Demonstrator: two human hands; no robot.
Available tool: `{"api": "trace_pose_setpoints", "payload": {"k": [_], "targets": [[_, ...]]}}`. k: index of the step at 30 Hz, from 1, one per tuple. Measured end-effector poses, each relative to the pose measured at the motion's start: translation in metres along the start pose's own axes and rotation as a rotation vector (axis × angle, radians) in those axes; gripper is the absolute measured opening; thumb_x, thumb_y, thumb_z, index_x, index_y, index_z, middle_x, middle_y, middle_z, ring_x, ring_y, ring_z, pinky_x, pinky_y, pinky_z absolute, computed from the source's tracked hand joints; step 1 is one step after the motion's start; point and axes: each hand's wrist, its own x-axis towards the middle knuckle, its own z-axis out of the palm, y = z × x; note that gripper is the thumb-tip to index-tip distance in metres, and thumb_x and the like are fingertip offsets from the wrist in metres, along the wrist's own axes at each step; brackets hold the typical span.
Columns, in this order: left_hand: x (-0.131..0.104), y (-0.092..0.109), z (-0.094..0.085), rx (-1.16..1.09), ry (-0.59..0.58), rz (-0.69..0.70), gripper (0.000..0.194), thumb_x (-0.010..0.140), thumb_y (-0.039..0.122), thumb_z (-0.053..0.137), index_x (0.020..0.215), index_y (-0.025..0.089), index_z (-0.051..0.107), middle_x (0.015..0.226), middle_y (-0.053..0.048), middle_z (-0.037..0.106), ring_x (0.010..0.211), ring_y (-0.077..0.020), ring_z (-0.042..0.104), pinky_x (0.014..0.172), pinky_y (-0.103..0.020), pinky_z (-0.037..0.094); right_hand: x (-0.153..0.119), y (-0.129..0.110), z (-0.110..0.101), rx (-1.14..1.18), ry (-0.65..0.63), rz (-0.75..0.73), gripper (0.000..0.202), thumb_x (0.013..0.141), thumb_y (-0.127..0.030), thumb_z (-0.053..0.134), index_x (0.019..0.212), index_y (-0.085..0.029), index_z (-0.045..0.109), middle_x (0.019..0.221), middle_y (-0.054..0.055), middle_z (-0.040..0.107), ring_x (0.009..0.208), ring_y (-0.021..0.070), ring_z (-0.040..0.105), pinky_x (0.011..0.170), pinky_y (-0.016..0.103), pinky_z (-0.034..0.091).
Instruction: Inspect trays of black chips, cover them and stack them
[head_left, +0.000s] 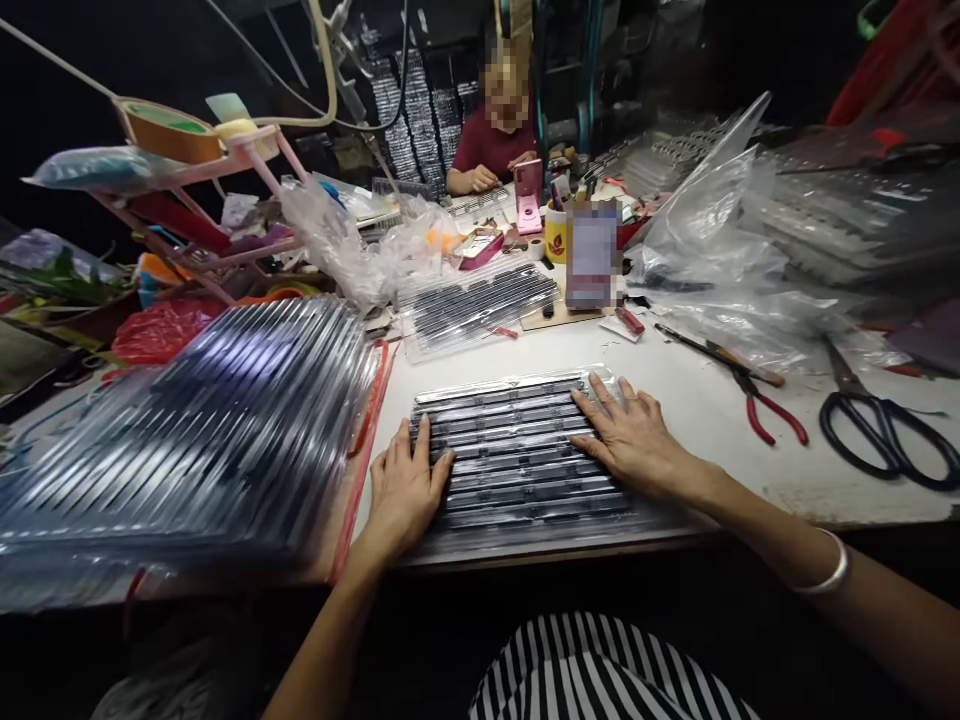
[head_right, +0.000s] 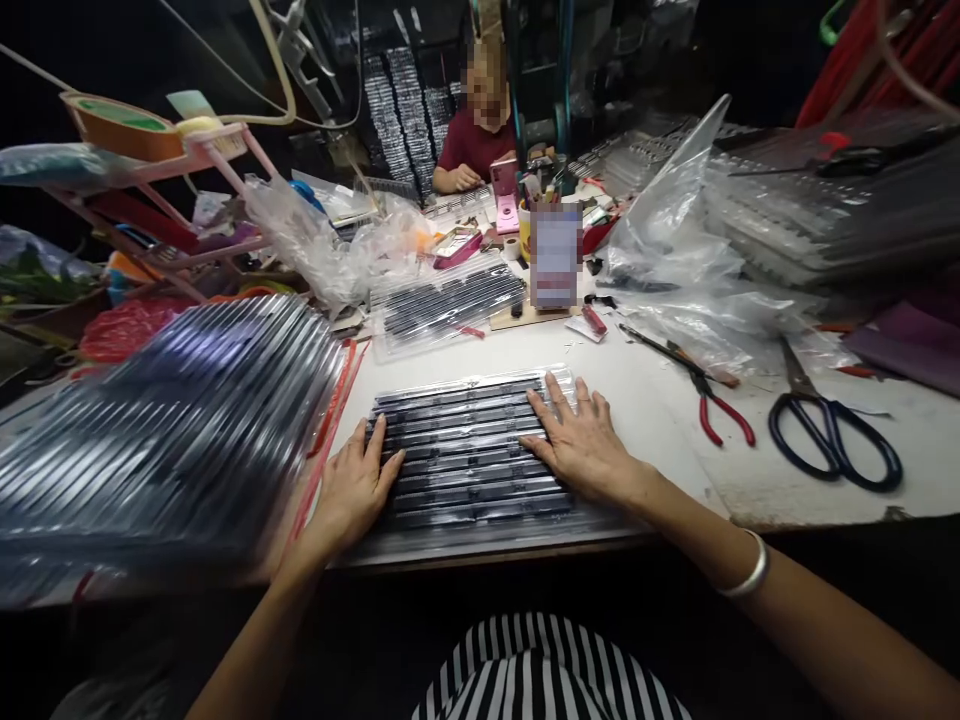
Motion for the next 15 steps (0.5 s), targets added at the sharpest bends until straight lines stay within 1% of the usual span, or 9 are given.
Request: {"api": "trace_pose_setpoints", "payload": {"k": [3, 5, 8, 11, 13, 15], "targets": [[0.0, -0.003, 0.004, -0.016, 0.039, 0.007, 0.064, 0.092, 0.047, 0.033, 0.142, 0.009, 0.03, 0.143, -0.025, 0.036, 0.132, -0.0318, 0.035, 0.101, -0.049, 0.031, 0.002, -0.001, -0.002, 0.06, 0.023, -0.029, 0.067, 0.089, -0.055, 0.038, 0.144, -0.017, 0.033, 0.152, 0.017, 0.02, 0.134, 0.0485, 0.017, 0.104, 0.062, 0.018], [0.001, -0.004, 0.006, -0.052, 0.069, 0.012, 0.064, 0.091, 0.048, 0.034, 0.141, 0.008, 0.031, 0.143, -0.025, 0.036, 0.132, -0.0317, 0.035, 0.101, -0.05, 0.031, 0.002, -0.001, -0.003, 0.103, 0.049, -0.032, 0.065, 0.09, -0.053, 0.04, 0.143, -0.017, 0.034, 0.152, 0.017, 0.022, 0.134, 0.0487, 0.017, 0.103, 0.062, 0.021], [0.003, -0.008, 0.006, -0.155, 0.1, 0.007, 0.059, 0.092, 0.046, 0.033, 0.139, 0.009, 0.038, 0.14, -0.022, 0.043, 0.13, -0.0302, 0.039, 0.101, -0.05, 0.032, 0.0, 0.001, -0.002, 0.148, 0.089, -0.012, 0.056, 0.093, -0.046, 0.036, 0.143, -0.021, 0.036, 0.153, 0.012, 0.022, 0.137, 0.0426, 0.018, 0.102, 0.057, 0.027], [0.008, -0.013, 0.002, -0.271, 0.13, -0.024, 0.047, 0.093, 0.038, 0.032, 0.131, 0.016, 0.05, 0.13, -0.016, 0.056, 0.123, -0.0274, 0.049, 0.1, -0.048, 0.036, -0.005, 0.002, -0.001, 0.215, 0.129, 0.011, 0.047, 0.095, -0.036, 0.034, 0.141, -0.025, 0.039, 0.153, 0.007, 0.023, 0.138, 0.0353, 0.019, 0.104, 0.054, 0.029], [0.012, -0.017, 0.0, -0.314, 0.146, -0.016, 0.042, 0.092, 0.034, 0.034, 0.126, 0.018, 0.055, 0.122, -0.014, 0.062, 0.118, -0.0283, 0.054, 0.098, -0.05, 0.038, -0.015, 0.001, 0.001, 0.259, 0.153, 0.034, 0.045, 0.095, -0.031, 0.033, 0.139, -0.024, 0.042, 0.151, 0.006, 0.027, 0.138, 0.0325, 0.022, 0.105, 0.051, 0.032], [0.017, -0.02, -0.002, -0.341, 0.149, 0.036, 0.041, 0.091, 0.031, 0.036, 0.123, 0.017, 0.058, 0.119, -0.014, 0.064, 0.114, -0.0289, 0.057, 0.098, -0.051, 0.039, -0.034, -0.002, 0.003, 0.29, 0.176, 0.071, 0.044, 0.095, -0.026, 0.032, 0.137, -0.02, 0.045, 0.15, 0.007, 0.031, 0.137, 0.0305, 0.027, 0.104, 0.049, 0.036]]}}
